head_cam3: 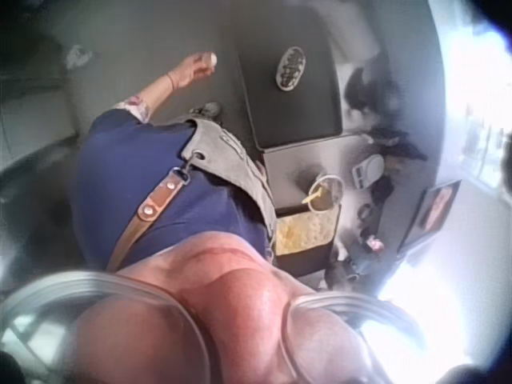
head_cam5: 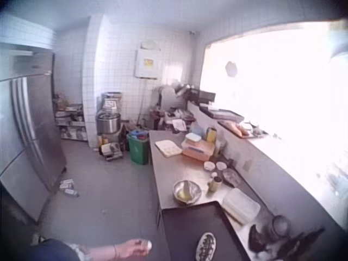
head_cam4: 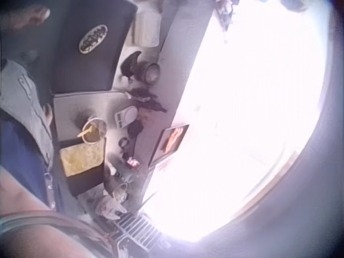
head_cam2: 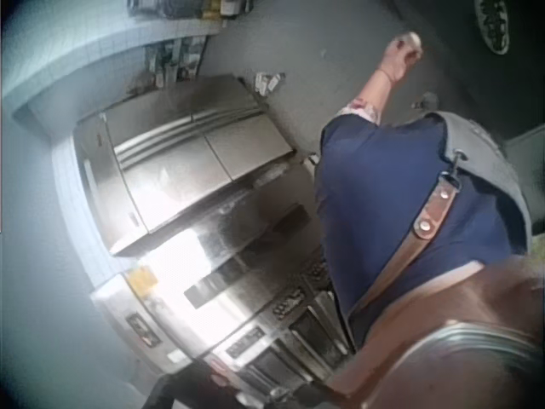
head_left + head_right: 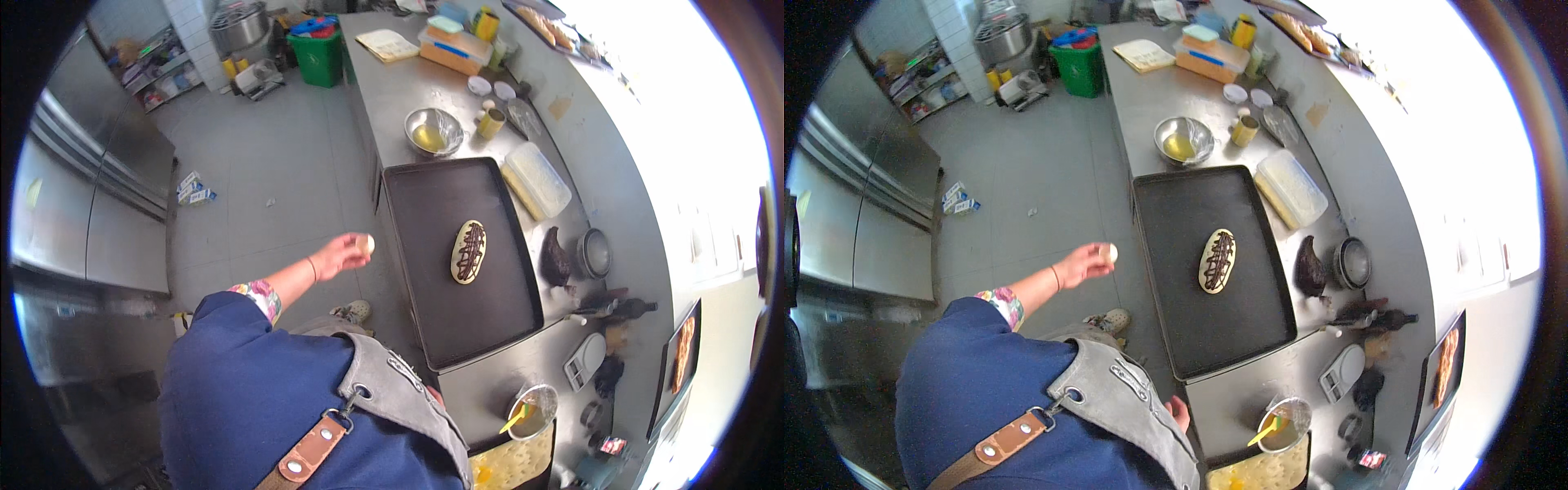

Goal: The person brushes a liquid mixture onto the surface of a rectangular dough in a baking tray, then wipes the work surface with a cloth, and finally places the tray of dough near a bag of ingredients.

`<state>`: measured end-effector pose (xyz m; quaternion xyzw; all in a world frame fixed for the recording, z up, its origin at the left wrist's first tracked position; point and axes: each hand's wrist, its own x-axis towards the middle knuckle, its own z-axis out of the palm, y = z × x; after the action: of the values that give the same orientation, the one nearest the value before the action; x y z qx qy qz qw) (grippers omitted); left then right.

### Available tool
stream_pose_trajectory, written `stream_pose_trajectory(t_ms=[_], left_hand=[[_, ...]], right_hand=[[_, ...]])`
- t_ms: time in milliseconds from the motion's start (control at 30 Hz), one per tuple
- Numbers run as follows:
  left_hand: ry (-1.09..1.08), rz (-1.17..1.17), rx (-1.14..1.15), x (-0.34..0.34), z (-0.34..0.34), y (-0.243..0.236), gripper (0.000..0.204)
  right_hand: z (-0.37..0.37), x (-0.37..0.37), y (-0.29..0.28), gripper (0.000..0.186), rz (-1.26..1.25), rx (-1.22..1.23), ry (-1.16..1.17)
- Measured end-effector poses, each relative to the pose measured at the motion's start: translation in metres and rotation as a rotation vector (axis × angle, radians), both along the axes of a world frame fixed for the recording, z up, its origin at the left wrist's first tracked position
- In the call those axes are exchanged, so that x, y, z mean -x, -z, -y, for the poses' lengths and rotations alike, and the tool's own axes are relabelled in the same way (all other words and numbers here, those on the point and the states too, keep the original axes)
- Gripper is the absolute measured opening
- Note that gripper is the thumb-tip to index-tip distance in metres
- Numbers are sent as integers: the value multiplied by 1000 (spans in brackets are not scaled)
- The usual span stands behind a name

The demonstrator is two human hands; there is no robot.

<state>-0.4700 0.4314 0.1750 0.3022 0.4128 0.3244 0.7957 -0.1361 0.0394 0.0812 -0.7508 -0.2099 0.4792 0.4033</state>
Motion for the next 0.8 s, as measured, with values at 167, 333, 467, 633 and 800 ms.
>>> stream_pose_trajectory(t_ms=[167, 333, 467, 633, 800], left_hand=[[-44, -239, -172, -2, -184, 30, 37], [-145, -560, -307, -35, -329, 100, 38], [-86, -695, -347, -52, -377, 138, 49], [-71, -483, -325, -38, -399, 151, 65], [-200, -842, -480, -54, -318, 75, 67]], right_hand=[[-64, 33, -51, 44, 307, 195, -201], [-57, 46, -64, 40, 474, 229, -201], [-32, 34, -72, 34, 614, 159, -54], [3, -23, -100, 31, 981, 282, 451], [60, -111, -108, 76, 1172, 591, 588]])
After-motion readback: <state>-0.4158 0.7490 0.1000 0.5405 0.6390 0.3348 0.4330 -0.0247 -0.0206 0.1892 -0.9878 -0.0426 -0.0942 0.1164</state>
